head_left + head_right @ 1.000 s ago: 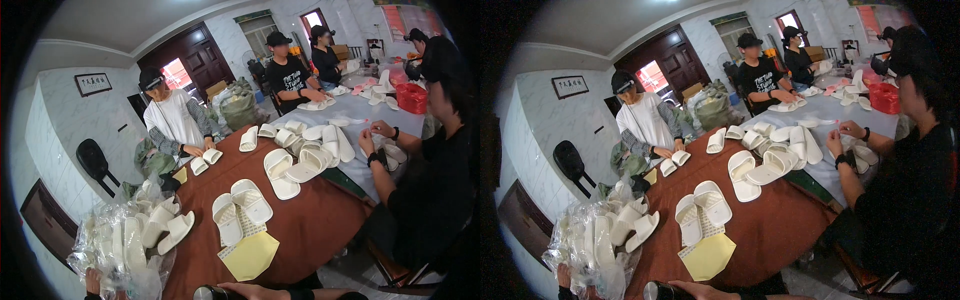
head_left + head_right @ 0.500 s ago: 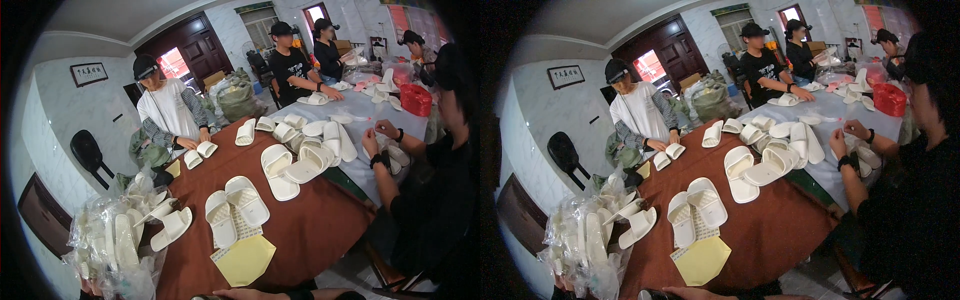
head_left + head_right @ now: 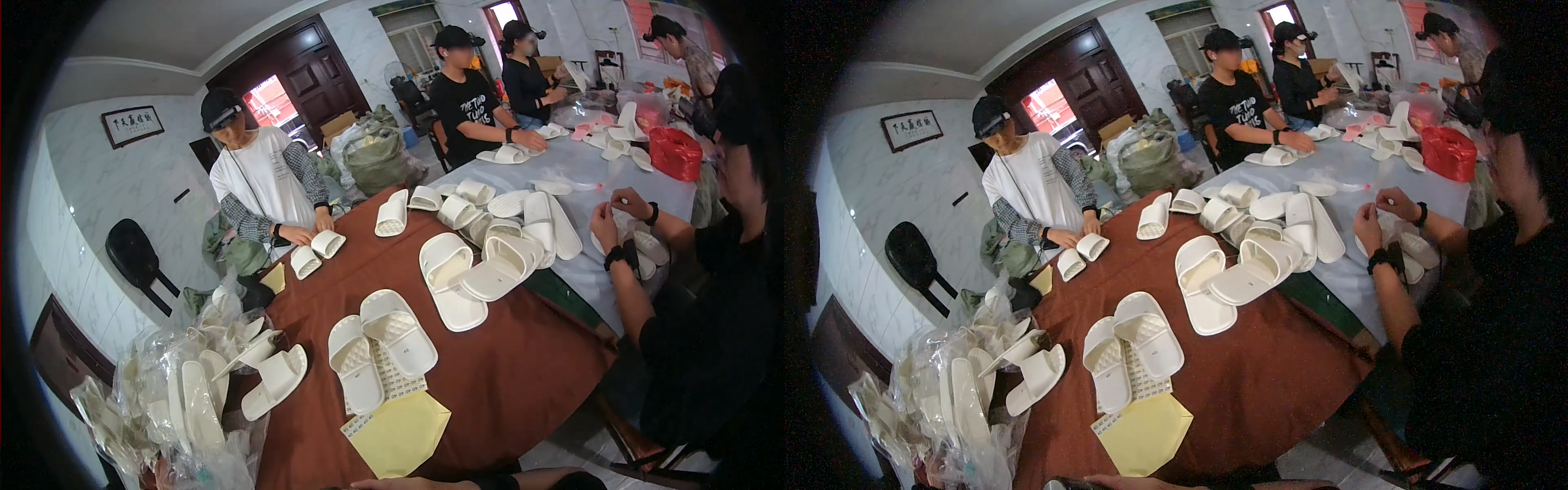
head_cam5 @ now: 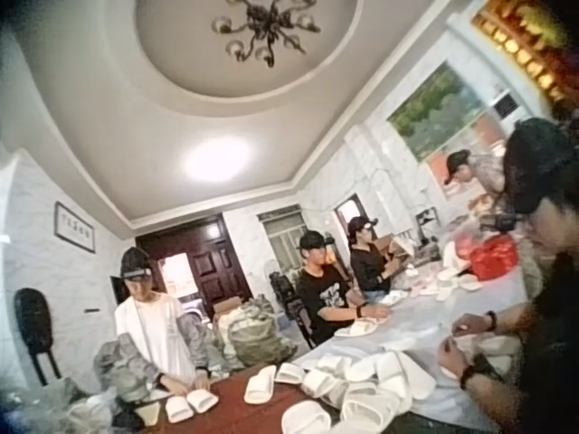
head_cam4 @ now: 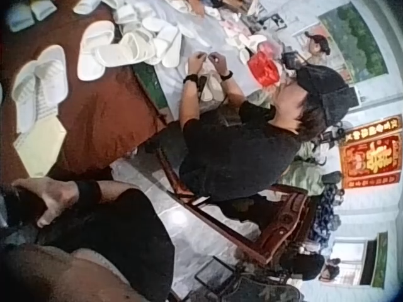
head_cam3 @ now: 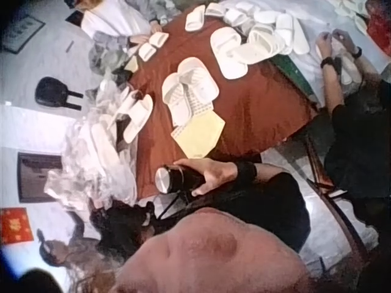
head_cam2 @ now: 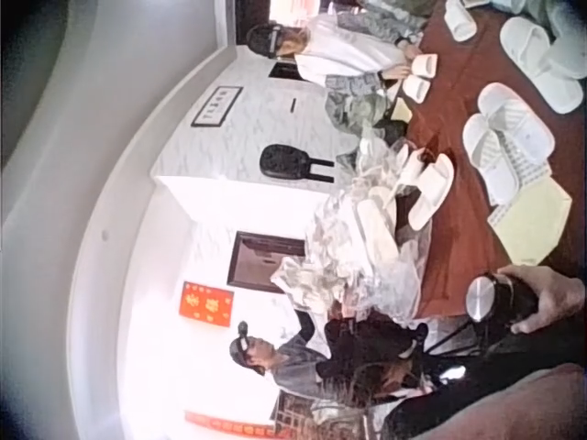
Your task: Applying small circular labels to the inside of white foam slippers and organizing them on a table for production.
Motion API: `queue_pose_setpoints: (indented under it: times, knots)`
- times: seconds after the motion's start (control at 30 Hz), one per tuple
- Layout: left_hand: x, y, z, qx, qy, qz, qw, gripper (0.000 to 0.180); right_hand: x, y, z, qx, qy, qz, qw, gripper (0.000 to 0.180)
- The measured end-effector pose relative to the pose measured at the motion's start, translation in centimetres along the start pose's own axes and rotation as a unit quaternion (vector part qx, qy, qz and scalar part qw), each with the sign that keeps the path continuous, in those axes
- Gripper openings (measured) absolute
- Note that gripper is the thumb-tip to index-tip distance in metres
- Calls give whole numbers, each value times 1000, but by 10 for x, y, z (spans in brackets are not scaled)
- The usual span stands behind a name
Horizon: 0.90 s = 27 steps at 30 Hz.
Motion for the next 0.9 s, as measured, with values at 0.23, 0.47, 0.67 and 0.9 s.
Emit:
queue_pose_setpoints:
  times: [0.23,0.47,0.67,0.9]
  knots:
    - [-10,-7,-6,3,35,15,999,33,1,-3,1,-4,-24,-25,999,91]
    - [-20,-13,-14,8,70,34,997,34,3,0,6,8,-34,-24,999,92]
    - [-42,0,-4,45,112,73,990,34,-1,-10,12,-24,-83,-4,996,91]
    - [-86,56,31,128,150,147,969,35,-8,3,38,-20,-98,25,995,93]
Point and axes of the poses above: each hand's wrist, its own y-axis towards the middle knuckle, its own z-axis out of the palm, x = y × z, the point moved 10 cm from there along y, towards the middle knuckle, and after that the axes turned 6 degrees about -y, right-handed, at the moved point
